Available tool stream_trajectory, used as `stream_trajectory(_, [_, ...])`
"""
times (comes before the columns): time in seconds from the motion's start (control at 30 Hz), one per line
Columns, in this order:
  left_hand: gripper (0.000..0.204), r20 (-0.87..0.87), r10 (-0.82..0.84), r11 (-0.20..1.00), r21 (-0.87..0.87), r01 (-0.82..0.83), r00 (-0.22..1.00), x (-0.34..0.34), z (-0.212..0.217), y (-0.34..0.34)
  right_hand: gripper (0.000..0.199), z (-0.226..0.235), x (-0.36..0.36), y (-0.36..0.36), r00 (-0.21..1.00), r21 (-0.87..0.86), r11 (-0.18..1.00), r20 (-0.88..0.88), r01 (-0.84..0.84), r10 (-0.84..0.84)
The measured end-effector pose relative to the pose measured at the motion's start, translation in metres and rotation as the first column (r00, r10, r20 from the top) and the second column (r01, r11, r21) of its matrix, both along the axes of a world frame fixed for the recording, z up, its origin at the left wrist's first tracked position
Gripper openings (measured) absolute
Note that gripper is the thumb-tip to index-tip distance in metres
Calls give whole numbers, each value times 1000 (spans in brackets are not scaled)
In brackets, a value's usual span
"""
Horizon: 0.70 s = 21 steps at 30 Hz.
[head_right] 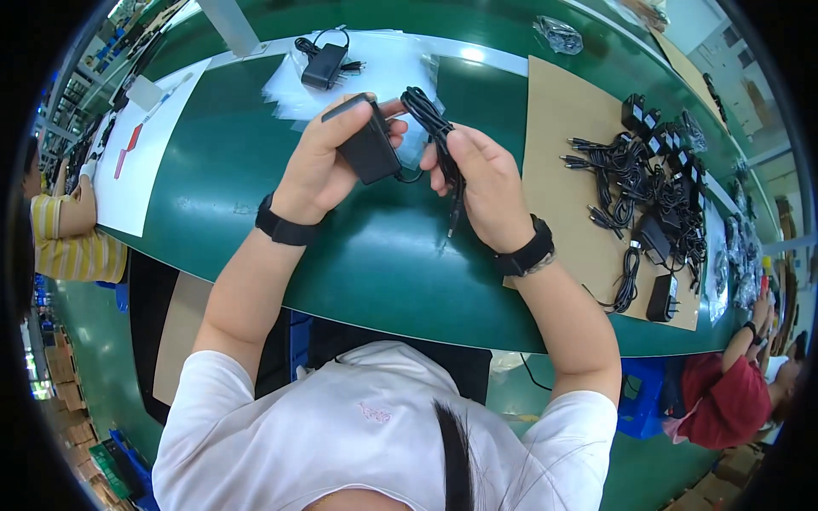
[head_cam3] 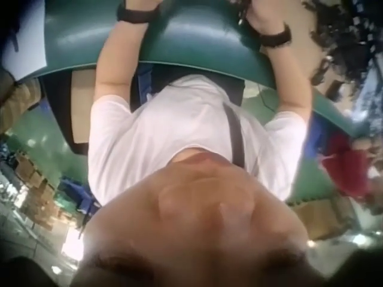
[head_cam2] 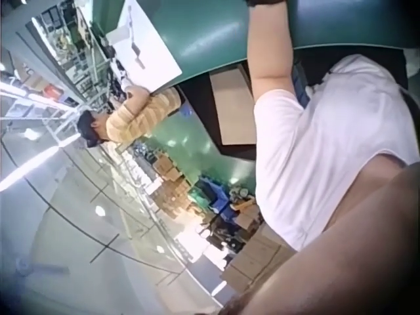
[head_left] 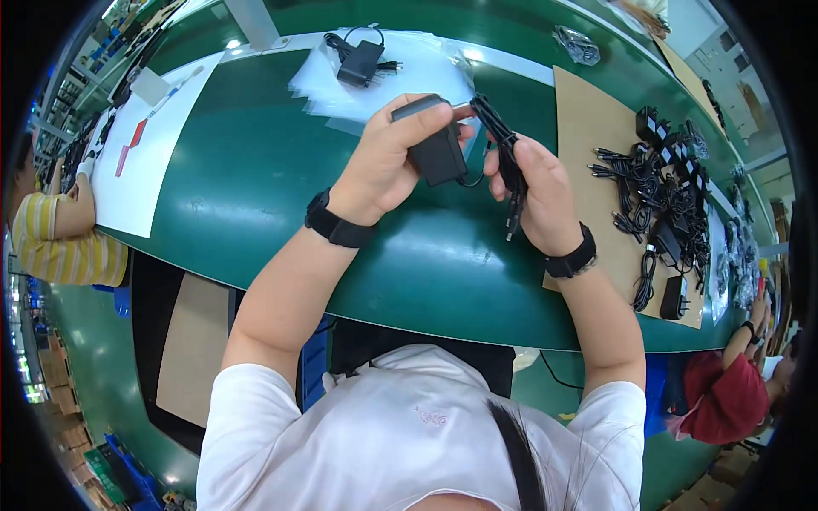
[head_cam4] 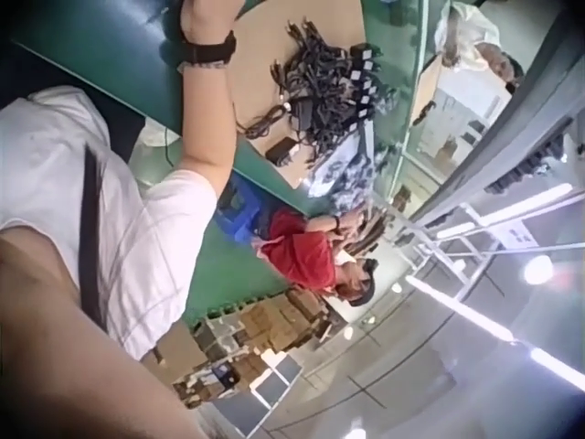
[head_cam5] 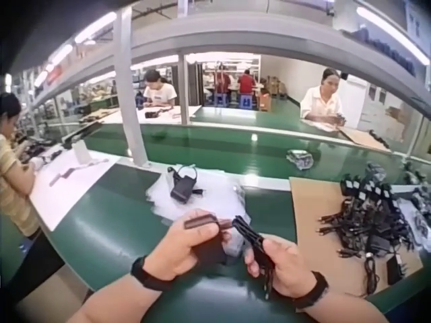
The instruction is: The person packages power adapters by hand, picking up an adapter and its cord, wrapping the cord around the adapter, and sliding them into a plastic bag. This process is repeated multiple times, occasionally moving a cardboard sheet to reach more items.
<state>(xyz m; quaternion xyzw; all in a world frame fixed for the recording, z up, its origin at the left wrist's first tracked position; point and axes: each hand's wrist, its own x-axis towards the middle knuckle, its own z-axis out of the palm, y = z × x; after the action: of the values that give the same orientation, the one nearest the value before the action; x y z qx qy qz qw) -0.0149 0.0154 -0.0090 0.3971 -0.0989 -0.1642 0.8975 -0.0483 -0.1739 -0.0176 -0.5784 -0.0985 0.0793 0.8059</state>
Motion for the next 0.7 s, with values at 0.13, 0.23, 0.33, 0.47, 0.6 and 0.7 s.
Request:
stream_trajectory(0.13, [32,-48,0,1000,-28,-1,999,-2,3,0,39,-3,-4,1,991,-150,987,128,54,-35])
stream_trajectory(0.23, [29,-52,-22,1000,-1,22,998,-4,-1,-4,38,0,-8,6,994,-125,992,105,-23,36])
stream_trajectory(0.33, [26,-18,-47,999,-24,47,999,-2,-4,-5,37,3,-2,3,990,-253,967,122,-33,66])
stream_trajectory(0.47, [20,-84,84,995,-38,-88,993,-6,-4,-9,28,0,-3,2,978,-455,890,165,-38,126])
stream_trajectory(0.6, [17,-93,82,992,-84,-90,992,-12,-5,-18,26,-5,-2,2,909,-681,720,374,134,185])
stream_trajectory(0.7, [21,30,-12,999,-29,13,999,-12,-3,-12,26,5,-3,2,918,-741,665,320,90,233])
